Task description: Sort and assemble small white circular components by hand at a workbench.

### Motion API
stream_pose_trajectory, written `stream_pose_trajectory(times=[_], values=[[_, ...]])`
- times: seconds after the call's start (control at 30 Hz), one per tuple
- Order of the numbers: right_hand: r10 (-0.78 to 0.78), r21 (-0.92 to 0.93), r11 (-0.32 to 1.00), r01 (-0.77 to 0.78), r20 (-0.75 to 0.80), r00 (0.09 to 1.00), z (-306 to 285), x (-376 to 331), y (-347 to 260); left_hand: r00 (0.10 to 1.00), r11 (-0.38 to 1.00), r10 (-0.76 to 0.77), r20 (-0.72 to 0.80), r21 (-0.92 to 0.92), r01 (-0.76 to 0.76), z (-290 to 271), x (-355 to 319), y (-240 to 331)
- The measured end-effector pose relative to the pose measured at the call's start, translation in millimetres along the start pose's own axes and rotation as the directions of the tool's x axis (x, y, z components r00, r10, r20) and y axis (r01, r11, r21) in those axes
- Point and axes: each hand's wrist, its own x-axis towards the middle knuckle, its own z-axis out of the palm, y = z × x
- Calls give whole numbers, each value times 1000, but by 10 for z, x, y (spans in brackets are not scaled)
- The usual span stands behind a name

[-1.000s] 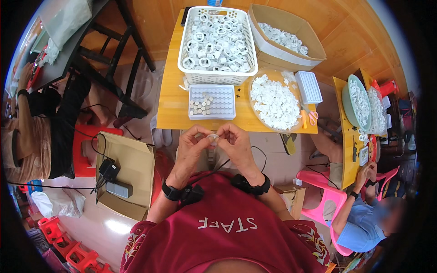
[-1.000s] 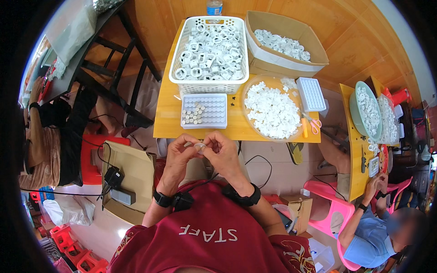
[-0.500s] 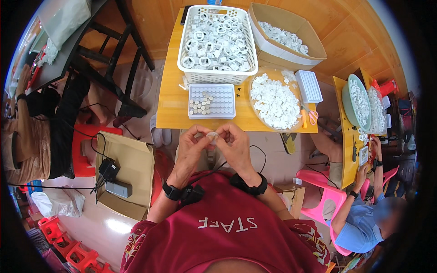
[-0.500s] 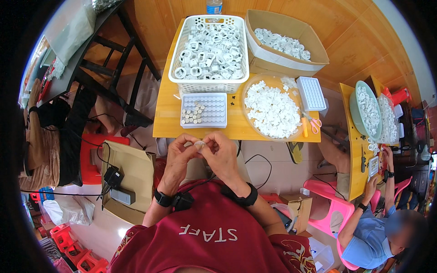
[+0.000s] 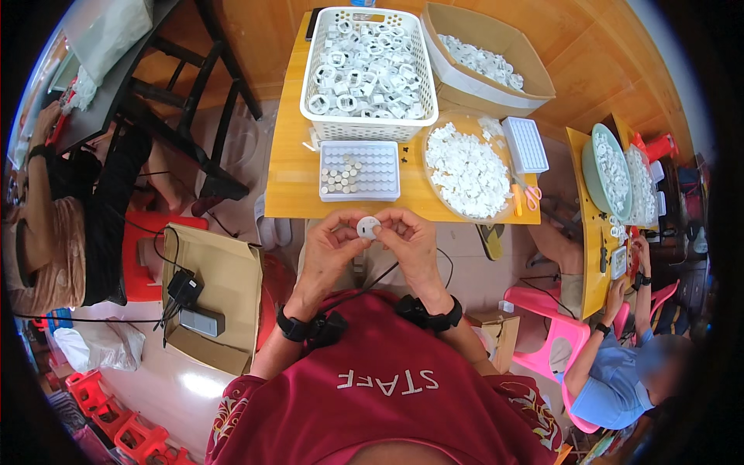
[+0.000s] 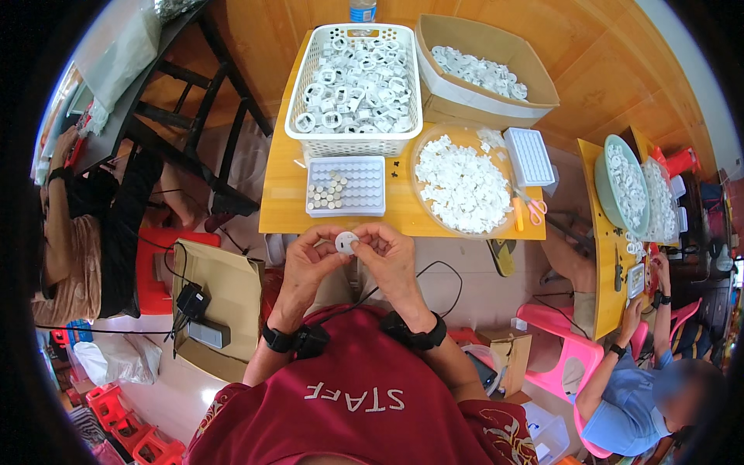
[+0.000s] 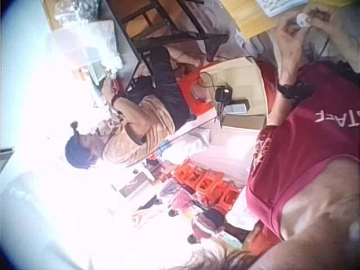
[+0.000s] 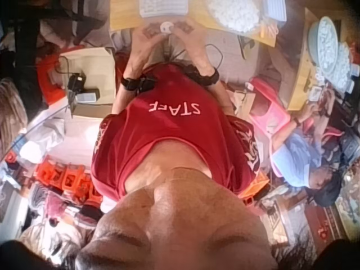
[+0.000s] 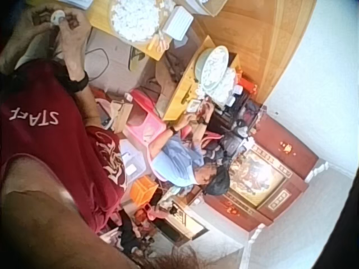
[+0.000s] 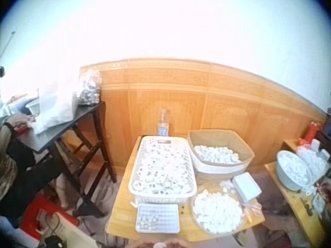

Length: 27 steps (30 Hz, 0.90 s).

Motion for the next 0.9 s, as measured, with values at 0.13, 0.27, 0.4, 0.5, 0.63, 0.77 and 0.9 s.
stream_pose_trajectory(times=[0.13,0.27,0.4,0.5,0.63,0.77,0.9], values=[[-115,-156,982,108,-40,993,55,-9,34,998,1000,-5,-58,-18,4,-11,-4,-39],[-499,-621,656,429,70,864,162,-42,-47,996,999,26,-84,40,-23,-6,-5,-41],[-529,-698,552,456,130,839,175,-54,-16,986,964,130,-101,246,-102,22,-23,-7],[-449,-667,619,414,132,884,141,-37,-12,986,935,144,-79,337,-110,33,-42,10],[-459,-651,632,421,124,880,135,-35,-12,973,886,216,-84,435,-159,73,-43,30],[-470,-663,624,415,106,876,137,-35,-10,970,862,233,-64,475,-175,90,-45,61],[-471,-663,624,414,104,876,126,-31,32,973,854,226,-58,492,-169,113,-48,48]])
